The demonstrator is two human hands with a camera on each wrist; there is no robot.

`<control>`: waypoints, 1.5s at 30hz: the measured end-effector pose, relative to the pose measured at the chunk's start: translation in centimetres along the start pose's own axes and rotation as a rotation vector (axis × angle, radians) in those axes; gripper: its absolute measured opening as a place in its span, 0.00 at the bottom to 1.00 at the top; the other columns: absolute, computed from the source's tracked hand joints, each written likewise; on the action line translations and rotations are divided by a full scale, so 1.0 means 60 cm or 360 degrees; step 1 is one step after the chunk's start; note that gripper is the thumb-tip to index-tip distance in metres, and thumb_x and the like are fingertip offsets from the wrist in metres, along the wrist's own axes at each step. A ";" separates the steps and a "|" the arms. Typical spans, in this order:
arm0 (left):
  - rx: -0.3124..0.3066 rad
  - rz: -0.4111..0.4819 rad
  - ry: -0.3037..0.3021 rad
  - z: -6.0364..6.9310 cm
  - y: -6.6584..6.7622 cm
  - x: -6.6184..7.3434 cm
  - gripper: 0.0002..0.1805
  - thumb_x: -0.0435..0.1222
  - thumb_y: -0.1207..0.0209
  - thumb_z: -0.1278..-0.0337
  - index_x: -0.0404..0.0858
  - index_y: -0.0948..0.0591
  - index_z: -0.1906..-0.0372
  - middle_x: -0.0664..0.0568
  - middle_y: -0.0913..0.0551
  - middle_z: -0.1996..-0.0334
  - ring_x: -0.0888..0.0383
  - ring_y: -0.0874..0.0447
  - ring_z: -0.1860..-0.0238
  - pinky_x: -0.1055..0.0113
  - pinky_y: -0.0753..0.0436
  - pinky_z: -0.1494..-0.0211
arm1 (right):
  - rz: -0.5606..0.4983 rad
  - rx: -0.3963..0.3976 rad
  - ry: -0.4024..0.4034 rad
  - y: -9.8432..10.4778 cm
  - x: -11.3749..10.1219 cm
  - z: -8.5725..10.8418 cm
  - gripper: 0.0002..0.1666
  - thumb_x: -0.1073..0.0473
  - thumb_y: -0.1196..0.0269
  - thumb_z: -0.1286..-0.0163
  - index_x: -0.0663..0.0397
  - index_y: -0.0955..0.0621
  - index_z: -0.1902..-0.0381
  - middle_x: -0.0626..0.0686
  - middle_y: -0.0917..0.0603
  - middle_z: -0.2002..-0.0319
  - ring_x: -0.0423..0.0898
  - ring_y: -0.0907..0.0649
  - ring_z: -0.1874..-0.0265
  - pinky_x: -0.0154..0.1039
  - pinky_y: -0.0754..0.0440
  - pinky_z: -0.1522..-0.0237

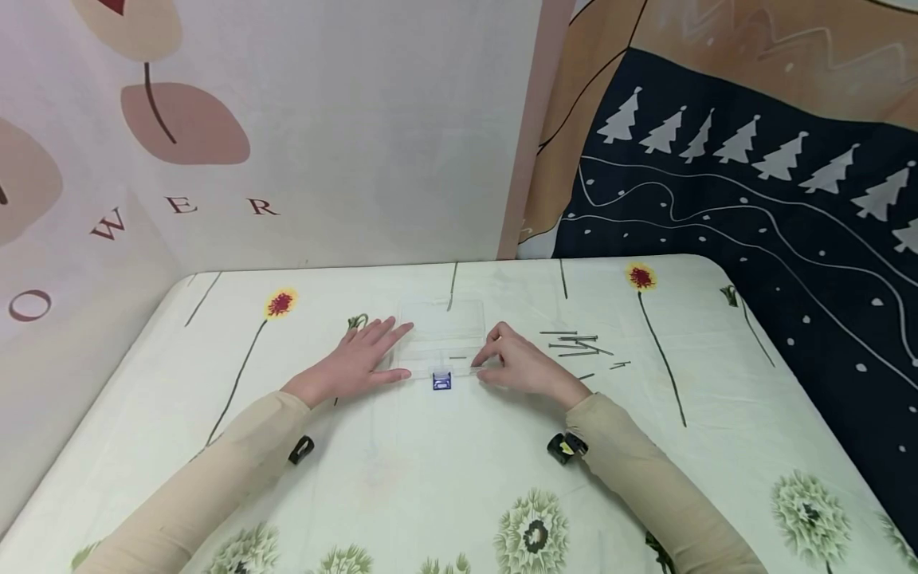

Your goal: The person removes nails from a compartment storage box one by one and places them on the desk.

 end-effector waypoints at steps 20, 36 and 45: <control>-0.0008 -0.0019 0.0003 -0.001 -0.003 0.000 0.46 0.63 0.50 0.38 0.49 0.50 0.22 0.39 0.54 0.25 0.40 0.60 0.26 0.36 0.61 0.31 | 0.0052 -0.0084 0.0007 -0.014 -0.009 0.000 0.11 0.68 0.35 0.41 0.61 0.17 0.59 0.54 0.34 0.59 0.49 0.33 0.61 0.40 0.33 0.58; -0.0001 -0.0029 -0.0005 -0.002 -0.003 -0.001 0.46 0.63 0.50 0.38 0.48 0.50 0.22 0.38 0.54 0.25 0.39 0.59 0.26 0.35 0.60 0.31 | 0.0182 -0.0014 -0.0055 -0.024 -0.011 -0.008 0.09 0.68 0.34 0.44 0.56 0.21 0.65 0.53 0.37 0.62 0.50 0.35 0.60 0.41 0.34 0.58; 0.0007 -0.0044 -0.0002 -0.002 -0.002 0.001 0.46 0.63 0.49 0.38 0.48 0.50 0.22 0.38 0.53 0.25 0.39 0.59 0.26 0.35 0.60 0.31 | 0.0005 0.0017 -0.0018 -0.018 0.001 -0.006 0.04 0.66 0.36 0.39 0.54 0.21 0.66 0.54 0.35 0.62 0.51 0.33 0.58 0.44 0.33 0.55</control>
Point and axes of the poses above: each hand's wrist, its own z-axis away from the middle knuckle, its own y-axis out of the back of the hand, x = y × z, the point moved 10 cm from there along -z, towards the middle knuckle
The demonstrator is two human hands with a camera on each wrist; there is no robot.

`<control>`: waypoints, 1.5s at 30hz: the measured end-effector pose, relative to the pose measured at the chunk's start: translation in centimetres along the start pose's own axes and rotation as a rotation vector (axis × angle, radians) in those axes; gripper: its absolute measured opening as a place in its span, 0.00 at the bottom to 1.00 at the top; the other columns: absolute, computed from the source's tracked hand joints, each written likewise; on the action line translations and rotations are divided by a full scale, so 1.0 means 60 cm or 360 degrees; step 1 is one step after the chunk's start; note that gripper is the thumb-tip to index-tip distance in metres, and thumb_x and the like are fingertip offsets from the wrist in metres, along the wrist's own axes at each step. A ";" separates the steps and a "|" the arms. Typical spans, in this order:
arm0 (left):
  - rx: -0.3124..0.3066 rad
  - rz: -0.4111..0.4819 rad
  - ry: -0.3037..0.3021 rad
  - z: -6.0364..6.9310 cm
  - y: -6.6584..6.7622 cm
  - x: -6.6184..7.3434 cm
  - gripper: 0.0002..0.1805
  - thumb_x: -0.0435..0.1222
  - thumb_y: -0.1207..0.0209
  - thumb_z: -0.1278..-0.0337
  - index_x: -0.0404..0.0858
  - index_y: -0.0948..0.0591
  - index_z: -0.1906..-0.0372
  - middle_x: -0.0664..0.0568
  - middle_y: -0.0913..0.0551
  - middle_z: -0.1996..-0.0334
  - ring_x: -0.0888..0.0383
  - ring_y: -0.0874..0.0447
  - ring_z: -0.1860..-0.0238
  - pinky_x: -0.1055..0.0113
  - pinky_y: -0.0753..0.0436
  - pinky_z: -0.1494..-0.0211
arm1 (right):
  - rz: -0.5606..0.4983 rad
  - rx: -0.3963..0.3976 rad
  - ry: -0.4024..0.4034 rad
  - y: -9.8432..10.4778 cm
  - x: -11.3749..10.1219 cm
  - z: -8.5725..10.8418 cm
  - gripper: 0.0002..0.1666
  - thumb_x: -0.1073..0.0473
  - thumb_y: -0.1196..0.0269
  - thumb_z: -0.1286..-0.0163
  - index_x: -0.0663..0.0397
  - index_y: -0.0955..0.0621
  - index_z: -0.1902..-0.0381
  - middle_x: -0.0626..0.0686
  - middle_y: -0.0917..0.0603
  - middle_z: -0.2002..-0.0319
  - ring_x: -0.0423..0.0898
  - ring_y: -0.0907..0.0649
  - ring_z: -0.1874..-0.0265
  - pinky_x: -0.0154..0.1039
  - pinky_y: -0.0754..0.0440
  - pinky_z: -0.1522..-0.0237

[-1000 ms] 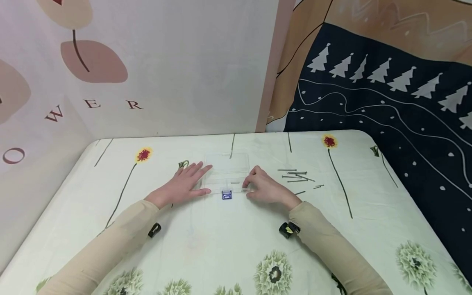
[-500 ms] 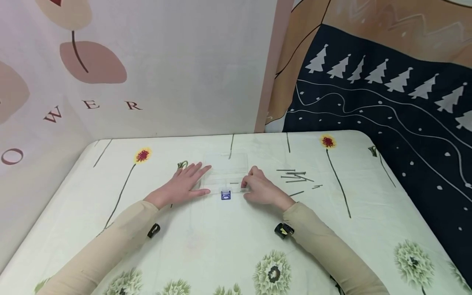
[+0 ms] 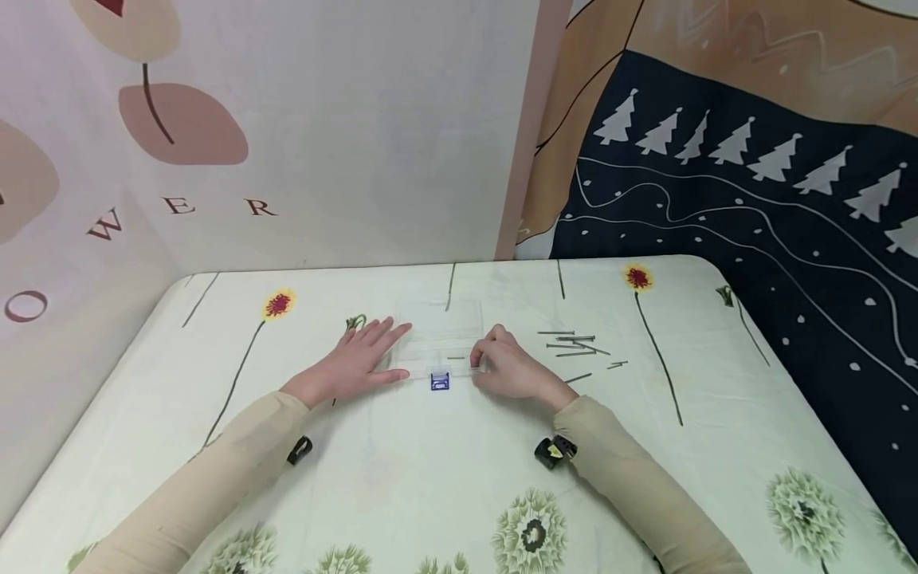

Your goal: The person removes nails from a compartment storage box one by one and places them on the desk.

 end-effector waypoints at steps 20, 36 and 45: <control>-0.0001 0.0035 -0.0021 0.004 0.002 0.001 0.46 0.63 0.50 0.38 0.48 0.51 0.22 0.39 0.53 0.25 0.39 0.59 0.26 0.36 0.60 0.31 | -0.0245 0.0181 0.0008 0.024 0.005 -0.003 0.10 0.66 0.31 0.42 0.47 0.21 0.73 0.53 0.28 0.63 0.49 0.31 0.62 0.44 0.35 0.58; -0.0014 0.0002 -0.0001 0.001 -0.003 -0.001 0.46 0.65 0.52 0.38 0.49 0.51 0.22 0.39 0.54 0.25 0.39 0.60 0.26 0.35 0.60 0.31 | -0.0421 0.0133 0.0085 0.024 -0.001 0.000 0.05 0.69 0.35 0.38 0.55 0.20 0.66 0.49 0.21 0.66 0.48 0.28 0.65 0.39 0.32 0.64; -0.0010 -0.0018 -0.0001 0.001 -0.002 0.000 0.46 0.65 0.52 0.38 0.49 0.51 0.22 0.39 0.53 0.25 0.39 0.59 0.26 0.36 0.59 0.31 | -0.0394 0.0172 0.0092 0.037 -0.002 0.005 0.03 0.67 0.37 0.34 0.58 0.17 0.64 0.50 0.18 0.65 0.47 0.23 0.62 0.43 0.26 0.57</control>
Point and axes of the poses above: each hand's wrist, its own z-axis away from the middle knuckle, its own y-axis out of the back of the hand, x = y × z, the point moved 10 cm from there along -z, towards the middle knuckle
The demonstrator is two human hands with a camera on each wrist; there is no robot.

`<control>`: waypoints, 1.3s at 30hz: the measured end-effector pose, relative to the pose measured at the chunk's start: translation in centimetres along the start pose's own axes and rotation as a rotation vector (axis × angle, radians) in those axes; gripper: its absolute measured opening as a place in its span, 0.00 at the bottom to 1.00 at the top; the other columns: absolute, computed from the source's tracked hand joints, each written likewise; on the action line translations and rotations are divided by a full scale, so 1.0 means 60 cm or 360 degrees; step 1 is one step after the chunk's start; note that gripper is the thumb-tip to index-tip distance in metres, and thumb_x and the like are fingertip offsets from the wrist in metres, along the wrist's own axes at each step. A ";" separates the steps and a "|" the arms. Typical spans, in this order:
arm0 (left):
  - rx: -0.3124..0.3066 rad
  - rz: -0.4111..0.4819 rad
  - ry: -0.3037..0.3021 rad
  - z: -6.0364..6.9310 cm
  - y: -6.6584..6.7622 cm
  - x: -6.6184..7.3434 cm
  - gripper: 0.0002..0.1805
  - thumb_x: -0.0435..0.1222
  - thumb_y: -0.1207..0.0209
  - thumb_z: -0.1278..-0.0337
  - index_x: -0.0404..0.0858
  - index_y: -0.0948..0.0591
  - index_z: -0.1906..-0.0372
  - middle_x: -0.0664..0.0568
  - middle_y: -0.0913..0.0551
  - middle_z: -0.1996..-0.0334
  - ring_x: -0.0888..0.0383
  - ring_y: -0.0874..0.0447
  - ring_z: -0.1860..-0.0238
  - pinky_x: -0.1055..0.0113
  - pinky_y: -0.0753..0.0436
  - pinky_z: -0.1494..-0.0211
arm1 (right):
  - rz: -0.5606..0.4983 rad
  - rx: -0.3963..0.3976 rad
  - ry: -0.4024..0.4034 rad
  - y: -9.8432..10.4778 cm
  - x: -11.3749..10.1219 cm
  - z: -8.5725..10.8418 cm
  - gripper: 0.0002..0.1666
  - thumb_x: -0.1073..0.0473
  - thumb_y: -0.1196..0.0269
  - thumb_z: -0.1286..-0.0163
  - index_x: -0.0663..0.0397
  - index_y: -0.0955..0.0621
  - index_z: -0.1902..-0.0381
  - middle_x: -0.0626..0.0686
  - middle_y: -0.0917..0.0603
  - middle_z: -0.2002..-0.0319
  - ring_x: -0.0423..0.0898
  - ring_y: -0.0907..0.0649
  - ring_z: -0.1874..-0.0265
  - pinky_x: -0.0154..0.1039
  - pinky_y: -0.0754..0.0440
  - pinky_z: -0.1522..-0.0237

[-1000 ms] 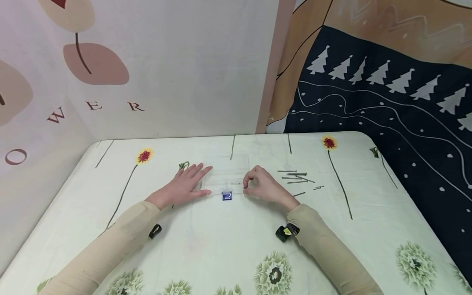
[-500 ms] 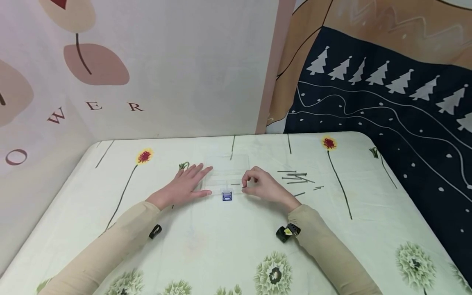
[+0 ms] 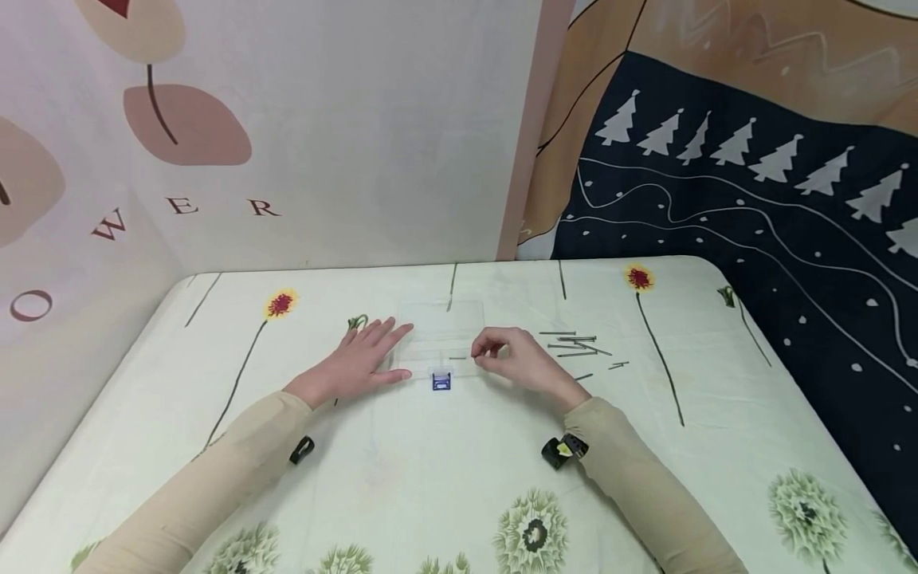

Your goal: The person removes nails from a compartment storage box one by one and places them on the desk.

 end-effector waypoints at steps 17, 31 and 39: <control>0.0010 0.0009 0.0011 0.003 0.001 -0.003 0.46 0.64 0.51 0.38 0.48 0.50 0.22 0.39 0.53 0.25 0.39 0.59 0.26 0.35 0.59 0.31 | 0.0060 0.0028 -0.0003 0.029 0.020 0.022 0.03 0.67 0.37 0.34 0.58 0.17 0.65 0.49 0.17 0.64 0.47 0.23 0.63 0.51 0.29 0.51; 0.0008 0.0006 0.0007 0.004 0.003 0.000 0.46 0.64 0.51 0.38 0.47 0.50 0.22 0.39 0.53 0.25 0.39 0.59 0.26 0.35 0.59 0.31 | 0.0074 0.0058 -0.0048 0.068 0.036 0.058 0.04 0.65 0.38 0.32 0.58 0.17 0.63 0.47 0.17 0.63 0.46 0.23 0.62 0.51 0.29 0.51; 0.0001 -0.0010 0.0017 0.001 0.000 -0.001 0.46 0.65 0.51 0.39 0.48 0.50 0.22 0.39 0.54 0.25 0.39 0.59 0.26 0.36 0.59 0.31 | 0.0110 0.0049 -0.0094 0.093 0.055 0.079 0.04 0.65 0.39 0.31 0.58 0.17 0.61 0.49 0.19 0.61 0.45 0.23 0.62 0.44 0.24 0.54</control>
Point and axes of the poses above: each hand's wrist, its own z-axis away from the middle knuckle, its own y-axis out of the back of the hand, x = y × z, the point moved 10 cm from there along -z, towards the middle knuckle
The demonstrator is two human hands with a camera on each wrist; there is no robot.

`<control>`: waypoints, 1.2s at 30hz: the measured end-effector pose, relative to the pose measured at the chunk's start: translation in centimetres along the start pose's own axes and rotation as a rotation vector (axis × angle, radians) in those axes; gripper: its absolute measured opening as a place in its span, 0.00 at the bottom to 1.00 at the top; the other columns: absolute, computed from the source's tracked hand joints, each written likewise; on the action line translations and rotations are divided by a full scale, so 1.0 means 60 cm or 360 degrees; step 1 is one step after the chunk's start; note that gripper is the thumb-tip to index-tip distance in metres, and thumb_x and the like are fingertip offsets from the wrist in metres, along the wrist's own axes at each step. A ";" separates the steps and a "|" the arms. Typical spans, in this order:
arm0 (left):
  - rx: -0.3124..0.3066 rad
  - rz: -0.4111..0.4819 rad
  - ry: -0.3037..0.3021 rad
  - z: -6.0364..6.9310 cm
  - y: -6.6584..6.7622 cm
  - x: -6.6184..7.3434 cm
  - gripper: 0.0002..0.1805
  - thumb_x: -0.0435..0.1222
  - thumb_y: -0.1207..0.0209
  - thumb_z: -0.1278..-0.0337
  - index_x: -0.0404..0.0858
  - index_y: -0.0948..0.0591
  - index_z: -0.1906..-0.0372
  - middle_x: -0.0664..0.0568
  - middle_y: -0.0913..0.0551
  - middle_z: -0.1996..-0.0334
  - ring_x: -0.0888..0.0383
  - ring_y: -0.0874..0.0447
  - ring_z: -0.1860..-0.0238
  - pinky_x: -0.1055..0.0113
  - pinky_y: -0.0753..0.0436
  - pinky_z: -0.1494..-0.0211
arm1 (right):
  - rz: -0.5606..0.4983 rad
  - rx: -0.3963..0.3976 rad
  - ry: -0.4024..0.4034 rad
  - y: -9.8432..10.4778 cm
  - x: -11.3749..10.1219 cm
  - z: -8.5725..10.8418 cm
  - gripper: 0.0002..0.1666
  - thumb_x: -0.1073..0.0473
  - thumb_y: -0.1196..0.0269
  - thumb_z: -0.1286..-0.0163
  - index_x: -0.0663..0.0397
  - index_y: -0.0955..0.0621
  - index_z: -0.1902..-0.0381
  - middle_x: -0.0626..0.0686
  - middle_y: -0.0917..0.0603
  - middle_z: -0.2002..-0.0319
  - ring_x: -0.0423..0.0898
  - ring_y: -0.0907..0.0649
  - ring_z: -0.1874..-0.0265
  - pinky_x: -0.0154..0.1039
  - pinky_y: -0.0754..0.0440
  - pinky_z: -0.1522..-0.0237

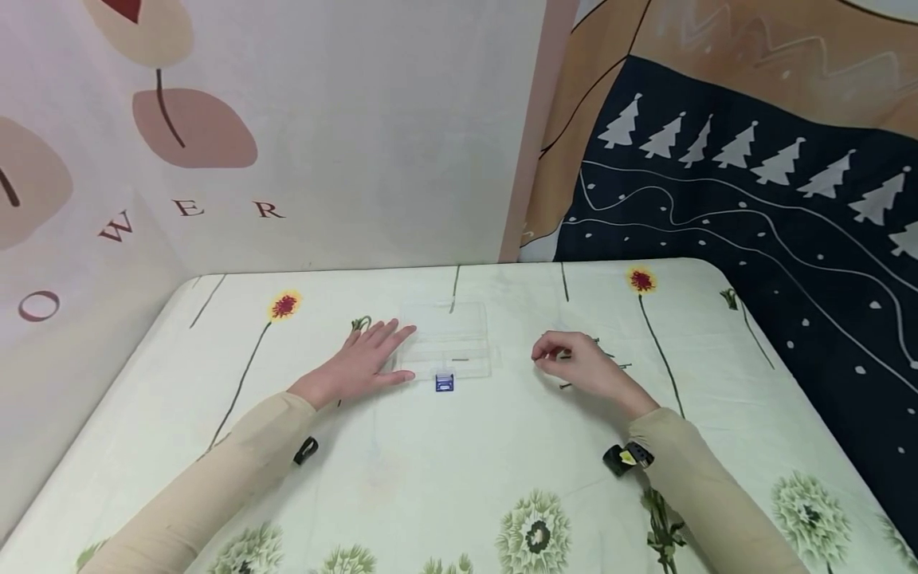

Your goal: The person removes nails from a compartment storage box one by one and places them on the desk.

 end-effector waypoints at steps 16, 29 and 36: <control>0.0001 -0.0004 0.0004 0.001 -0.002 0.001 0.46 0.65 0.52 0.38 0.48 0.51 0.22 0.40 0.54 0.24 0.40 0.59 0.26 0.36 0.60 0.31 | 0.0201 0.0007 -0.0039 0.052 0.028 0.042 0.03 0.65 0.37 0.32 0.56 0.17 0.62 0.47 0.18 0.65 0.42 0.22 0.65 0.35 0.24 0.60; -0.0003 0.0011 0.0004 0.003 0.002 0.002 0.46 0.65 0.52 0.38 0.48 0.50 0.22 0.40 0.54 0.24 0.39 0.60 0.26 0.36 0.60 0.31 | 0.0353 0.0103 -0.0104 0.109 0.055 0.076 0.05 0.69 0.37 0.35 0.57 0.17 0.63 0.51 0.18 0.67 0.41 0.24 0.69 0.33 0.24 0.67; -0.0007 0.0015 0.0012 0.001 -0.001 -0.001 0.46 0.65 0.53 0.38 0.49 0.51 0.22 0.41 0.55 0.24 0.41 0.61 0.25 0.36 0.60 0.31 | 0.0396 0.0097 -0.0119 0.107 0.066 0.090 0.05 0.69 0.37 0.35 0.55 0.16 0.63 0.50 0.17 0.66 0.39 0.24 0.69 0.33 0.25 0.68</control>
Point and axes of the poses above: each hand's wrist, its own z-axis away from the middle knuckle, its own y-axis out of the back of the hand, x = y × z, the point moved 10 cm from there along -z, towards the middle knuckle
